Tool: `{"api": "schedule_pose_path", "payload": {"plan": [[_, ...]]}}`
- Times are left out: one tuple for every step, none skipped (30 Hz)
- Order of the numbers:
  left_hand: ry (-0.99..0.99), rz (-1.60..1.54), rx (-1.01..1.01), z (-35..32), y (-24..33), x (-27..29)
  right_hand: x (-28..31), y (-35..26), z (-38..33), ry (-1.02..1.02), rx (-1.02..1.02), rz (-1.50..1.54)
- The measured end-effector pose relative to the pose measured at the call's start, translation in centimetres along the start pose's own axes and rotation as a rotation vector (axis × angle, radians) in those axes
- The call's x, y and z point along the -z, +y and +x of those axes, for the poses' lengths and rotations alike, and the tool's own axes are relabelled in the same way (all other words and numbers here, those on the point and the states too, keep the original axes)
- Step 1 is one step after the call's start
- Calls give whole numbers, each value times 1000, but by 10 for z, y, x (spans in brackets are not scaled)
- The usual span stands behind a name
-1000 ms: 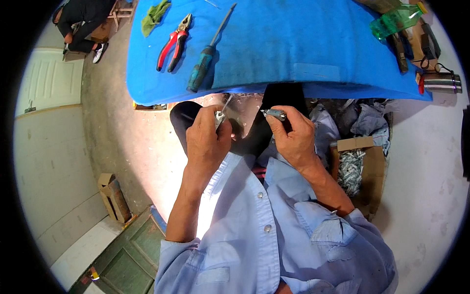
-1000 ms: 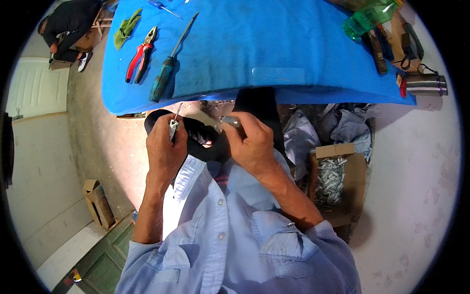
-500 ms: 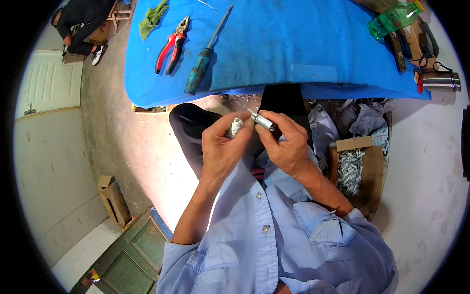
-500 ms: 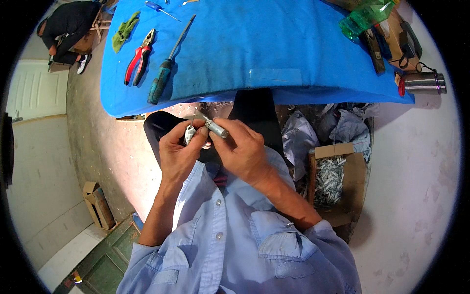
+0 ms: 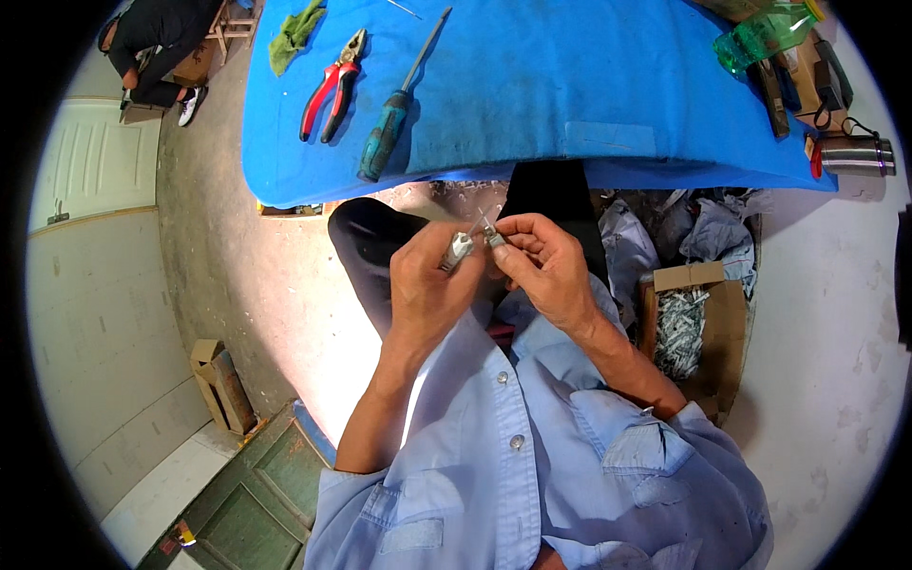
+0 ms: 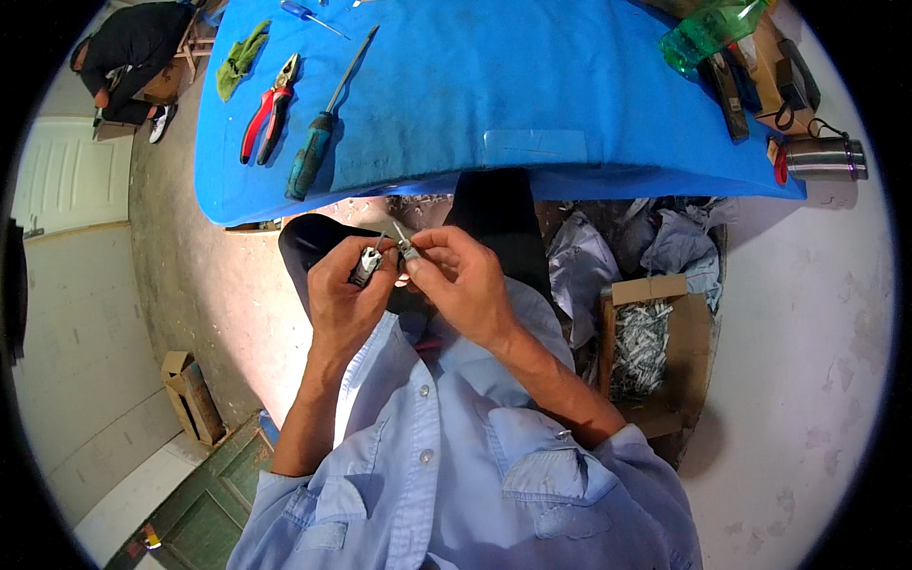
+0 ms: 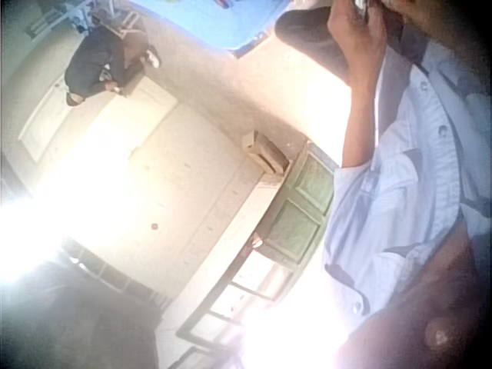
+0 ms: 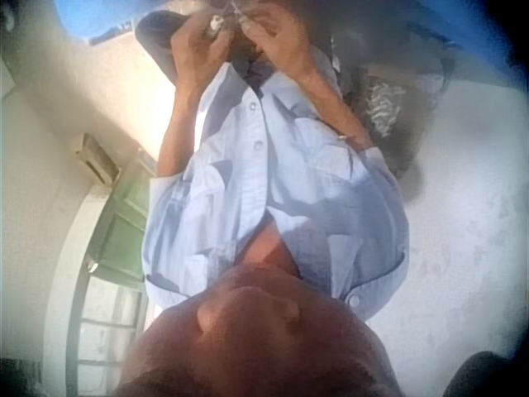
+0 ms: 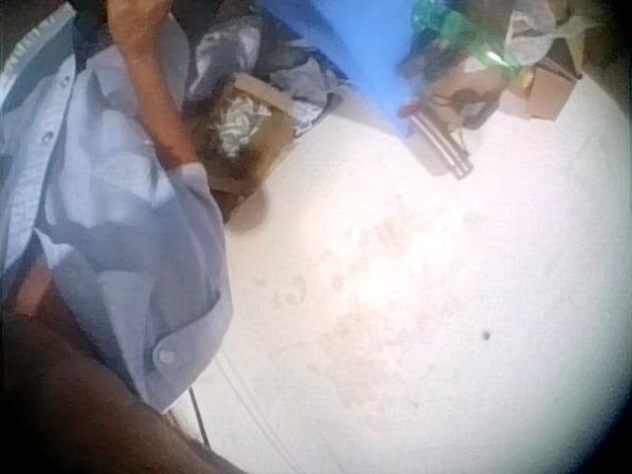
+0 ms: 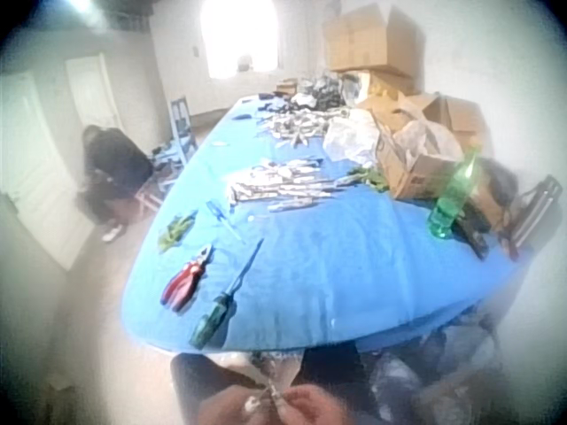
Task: The person sits on the floor and assembles small metal components using a screwdriver and pliers. They pick up metal pieces from a blue mat, insert them into a larger metal housing, and tighten them with the screwdriver. The person handles multiple metal parts and tools throughout the process.
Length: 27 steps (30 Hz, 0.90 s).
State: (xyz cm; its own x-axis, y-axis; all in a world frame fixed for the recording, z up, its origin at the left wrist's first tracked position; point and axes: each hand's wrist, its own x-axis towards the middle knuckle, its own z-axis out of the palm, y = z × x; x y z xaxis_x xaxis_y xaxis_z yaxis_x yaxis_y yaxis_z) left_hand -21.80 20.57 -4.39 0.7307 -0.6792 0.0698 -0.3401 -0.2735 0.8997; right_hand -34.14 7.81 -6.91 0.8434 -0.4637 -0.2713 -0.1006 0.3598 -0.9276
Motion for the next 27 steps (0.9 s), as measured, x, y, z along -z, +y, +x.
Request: {"api": "schedule_pose_path", "payload": {"plan": [[-14,-24,23,0,-1,1,1,-2,1,-4,-35,12],[-28,-49,47,0,-3,2,1,-5,1,-9,-70,23],[-35,-84,76,-1,-5,2,1,-7,2,-14,-105,35],[-43,-118,104,-1,-7,2,1,-8,2,-21,-99,36],[-50,-153,133,-1,-8,2,0,-8,2,-29,-93,37],[-59,-190,174,-1,-8,3,0,-7,2,-36,-87,38],[-68,-227,215,-2,-7,3,0,-6,2,-26,-71,45],[-78,-264,256,-3,-6,4,0,-5,2,-15,-56,52],[-106,-246,296,-4,-5,7,0,-3,2,-4,-41,58],[-134,-229,336,-4,-3,11,2,-3,2,5,-31,22],[-162,-211,377,-4,-3,15,6,-3,4,15,-22,-15],[-159,-205,361,-4,-4,17,8,-4,5,24,-12,-52],[-158,-199,342,-5,-6,19,9,-5,6,34,15,-54],[-156,-194,322,-5,-8,19,9,-8,8,43,42,-56],[-167,-172,305,-5,-6,21,10,-11,8,53,69,-58],[-178,-151,291,-3,1,23,10,-15,9,50,73,-66],[-188,-130,276,-1,6,25,11,-18,10,48,78,-75],[-197,-111,249,0,10,27,12,-20,10,46,82,-84],[-204,-91,223,0,13,28,12,-21,11,40,85,-90],[-212,-72,197,0,15,29,13,-22,11,34,88,-96],[-235,-45,191,1,16,31,13,-22,11,29,92,-102],[-258,-17,184,1,16,33,13,-23,11,26,87,-105],[-282,11,178,1,17,34,13,-23,10,23,83,-108],[-287,16,171,2,18,34,13,-23,10,21,79,-112],[-292,21,164,2,19,35,13,-23,10,19,81,-110],[-297,27,157,3,20,36,13,-22,9,18,83,-107],[-282,42,128,3,22,36,13,-21,9,17,85,-105]]}}
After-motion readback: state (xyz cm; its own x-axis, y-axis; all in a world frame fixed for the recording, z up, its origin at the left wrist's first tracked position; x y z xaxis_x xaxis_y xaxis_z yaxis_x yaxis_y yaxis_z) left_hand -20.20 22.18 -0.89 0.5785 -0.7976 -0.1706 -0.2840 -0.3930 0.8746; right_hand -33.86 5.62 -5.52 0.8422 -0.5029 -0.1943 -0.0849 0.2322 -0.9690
